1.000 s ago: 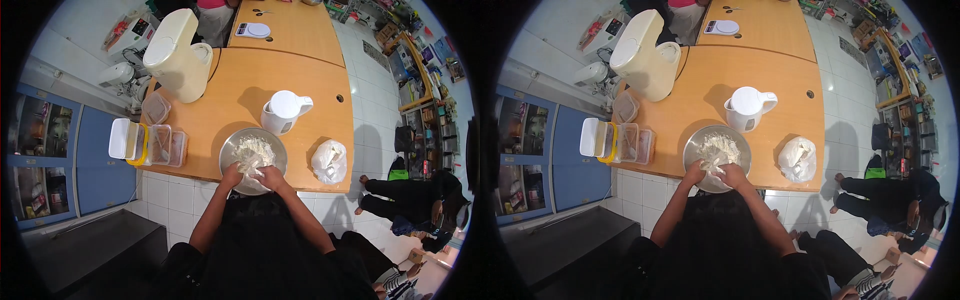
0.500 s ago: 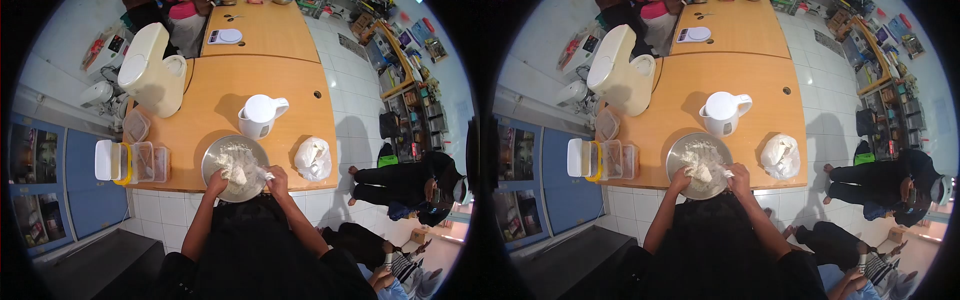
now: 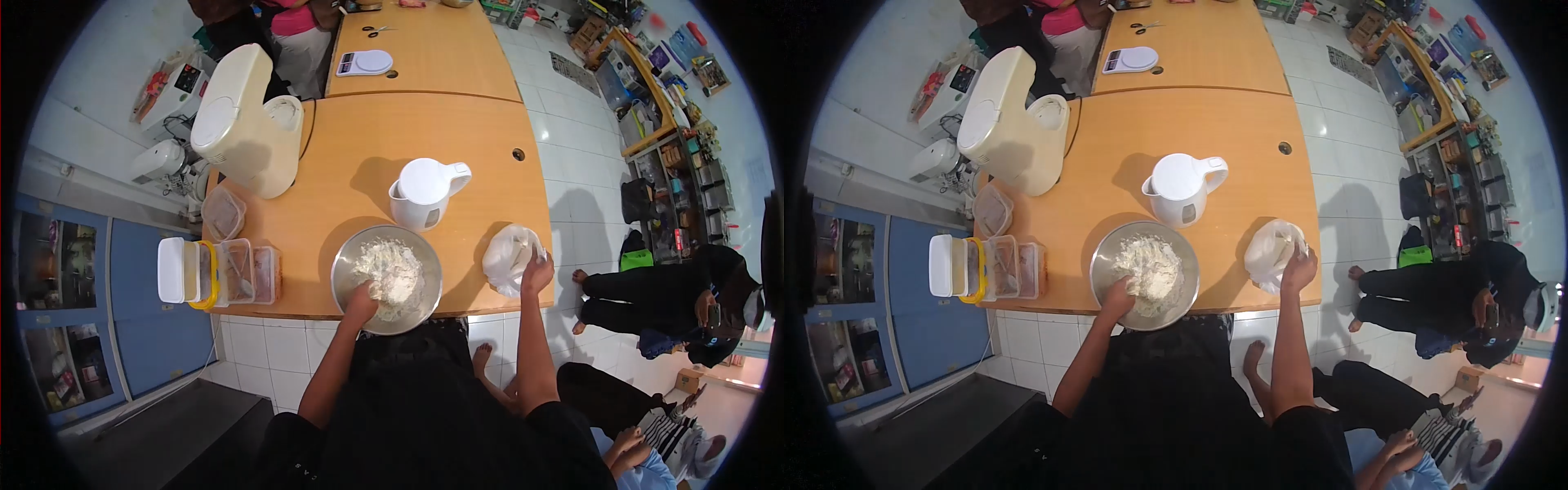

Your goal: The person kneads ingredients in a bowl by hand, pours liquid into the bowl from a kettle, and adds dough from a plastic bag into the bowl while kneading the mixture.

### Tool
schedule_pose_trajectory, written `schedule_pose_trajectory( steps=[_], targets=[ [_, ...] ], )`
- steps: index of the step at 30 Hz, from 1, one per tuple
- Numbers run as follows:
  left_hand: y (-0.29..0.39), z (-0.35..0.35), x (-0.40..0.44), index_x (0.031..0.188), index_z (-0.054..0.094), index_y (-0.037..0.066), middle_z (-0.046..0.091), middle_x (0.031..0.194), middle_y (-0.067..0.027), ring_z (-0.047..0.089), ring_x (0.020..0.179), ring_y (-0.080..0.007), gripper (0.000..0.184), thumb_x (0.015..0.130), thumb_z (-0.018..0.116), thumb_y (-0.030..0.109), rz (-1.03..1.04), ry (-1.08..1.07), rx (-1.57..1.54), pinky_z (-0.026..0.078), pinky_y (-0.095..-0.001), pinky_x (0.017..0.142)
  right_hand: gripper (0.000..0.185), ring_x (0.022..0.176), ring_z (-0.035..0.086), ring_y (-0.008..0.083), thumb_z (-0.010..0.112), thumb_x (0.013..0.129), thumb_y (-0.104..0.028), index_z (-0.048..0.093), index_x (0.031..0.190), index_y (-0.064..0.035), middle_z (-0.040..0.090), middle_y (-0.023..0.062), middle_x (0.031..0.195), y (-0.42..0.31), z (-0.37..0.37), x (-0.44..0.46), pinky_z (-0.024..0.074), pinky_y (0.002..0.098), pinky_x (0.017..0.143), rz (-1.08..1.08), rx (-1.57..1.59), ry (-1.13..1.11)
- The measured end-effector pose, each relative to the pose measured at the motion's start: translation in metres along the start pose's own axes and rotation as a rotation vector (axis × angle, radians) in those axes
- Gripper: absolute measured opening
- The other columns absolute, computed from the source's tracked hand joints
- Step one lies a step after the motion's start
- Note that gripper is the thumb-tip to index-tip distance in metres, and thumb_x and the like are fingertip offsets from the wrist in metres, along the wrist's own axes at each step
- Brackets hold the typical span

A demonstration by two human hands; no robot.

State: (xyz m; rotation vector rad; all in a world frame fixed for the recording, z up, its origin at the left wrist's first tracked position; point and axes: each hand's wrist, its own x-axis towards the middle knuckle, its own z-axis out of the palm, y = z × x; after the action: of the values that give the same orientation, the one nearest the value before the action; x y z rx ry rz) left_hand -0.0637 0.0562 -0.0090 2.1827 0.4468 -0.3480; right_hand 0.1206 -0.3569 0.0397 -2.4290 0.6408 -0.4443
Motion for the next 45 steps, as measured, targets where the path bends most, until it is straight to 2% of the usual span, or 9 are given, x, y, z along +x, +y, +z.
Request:
schedule_pose_trajectory(
  steps=[5,11,14,16,18,20,27,36,45],
  targets=[
    [0.02,0.007,-0.007,0.143,0.042,0.012,0.048,0.139,-0.0291,0.044,0.131,-0.0442,0.076,0.072,0.07,0.008,0.042,-0.026,0.162,0.04,-0.0488,0.107,0.067,0.121,0.056,0.0395,0.078,0.081,-0.037,0.057,0.13,0.0037,0.06,0.0264,0.126,0.029,0.013,0.001,0.0413,0.0446,0.106,-0.09,-0.049,-0.295],
    [0.04,0.019,-0.004,0.151,0.035,0.018,0.043,0.145,-0.0281,0.041,0.135,-0.0457,0.083,0.075,0.064,0.002,0.334,-0.164,0.223,0.038,-0.0486,0.111,0.106,0.139,0.032,0.0405,0.08,0.078,-0.044,0.019,0.15,0.0048,0.027,0.0308,0.149,-0.05,-0.022,-0.064,0.0263,0.0474,0.115,-0.05,-0.471,0.088],
    [0.023,0.035,0.01,0.144,0.046,0.013,0.05,0.139,-0.0274,0.045,0.133,-0.0432,0.064,0.082,0.051,-0.001,0.381,-0.064,0.214,0.041,-0.0482,0.107,0.105,0.14,0.028,0.0412,0.077,0.081,-0.041,0.013,0.151,0.0038,0.02,0.0314,0.149,-0.074,-0.02,-0.101,0.0258,0.0457,0.114,-0.256,-0.37,0.202],
    [0.018,0.034,0.017,0.137,0.053,0.011,0.051,0.138,-0.0272,0.045,0.133,-0.0414,0.06,0.079,0.05,-0.003,0.419,-0.059,0.133,0.041,-0.046,0.108,0.095,0.135,0.034,0.0431,0.074,0.085,-0.037,0.017,0.15,0.0038,0.024,0.0325,0.147,-0.057,0.026,-0.133,0.0282,0.0475,0.112,-0.409,0.353,0.074],
    [0.021,0.03,0.025,0.132,0.058,0.009,0.053,0.136,-0.0263,0.046,0.132,-0.0404,0.058,0.076,0.05,-0.005,0.39,-0.084,0.116,0.042,-0.0448,0.107,0.088,0.127,0.04,0.0452,0.072,0.087,-0.03,0.018,0.149,0.0026,0.032,0.0318,0.139,-0.079,0.011,-0.154,0.0321,0.0488,0.109,-0.597,0.042,-0.547],
    [0.029,0.023,0.034,0.13,0.06,0.009,0.056,0.134,-0.0247,0.048,0.13,-0.0401,0.057,0.075,0.051,-0.006,0.293,-0.13,0.166,0.043,-0.0448,0.106,0.074,0.112,0.051,0.0495,0.066,0.089,-0.017,0.023,0.147,0.0001,0.039,0.0306,0.129,-0.076,0.038,-0.185,0.0423,0.0532,0.1,-0.436,0.145,-0.787],
    [0.065,0.003,-0.015,0.146,0.043,0.014,0.052,0.137,-0.0306,0.058,0.12,-0.04,0.075,0.074,0.06,0.004,0.28,-0.29,0.337,0.049,-0.0461,0.099,0.061,0.09,0.06,0.0543,0.053,0.089,-0.001,0.027,0.144,-0.0025,0.042,0.0308,0.119,-0.076,0.052,-0.203,0.0492,0.0606,0.079,-0.289,0.119,-0.756],
    [0.041,0.058,0.007,0.148,0.04,0.02,0.043,0.145,-0.0258,0.043,0.128,-0.0504,0.067,0.084,0.057,0.013,0.362,0.044,0.561,0.044,-0.0596,0.1,0.067,0.092,0.059,0.0543,0.056,0.081,0.005,0.027,0.141,0.0022,0.043,0.0308,0.119,-0.083,0.049,-0.199,0.0509,0.0587,0.079,-0.298,0.075,-0.791],
    [0.028,0.049,0.079,0.125,0.053,0.016,0.053,0.118,-0.0117,0.053,0.117,-0.0322,0.035,0.09,0.051,0.018,0.413,0.112,0.786,0.051,-0.049,0.089,0.064,0.099,0.058,0.0548,0.054,0.083,0.002,0.027,0.141,0.0025,0.045,0.0334,0.126,-0.079,0.059,-0.202,0.0495,0.0582,0.085,-0.324,0.069,-0.751]
  ],
)
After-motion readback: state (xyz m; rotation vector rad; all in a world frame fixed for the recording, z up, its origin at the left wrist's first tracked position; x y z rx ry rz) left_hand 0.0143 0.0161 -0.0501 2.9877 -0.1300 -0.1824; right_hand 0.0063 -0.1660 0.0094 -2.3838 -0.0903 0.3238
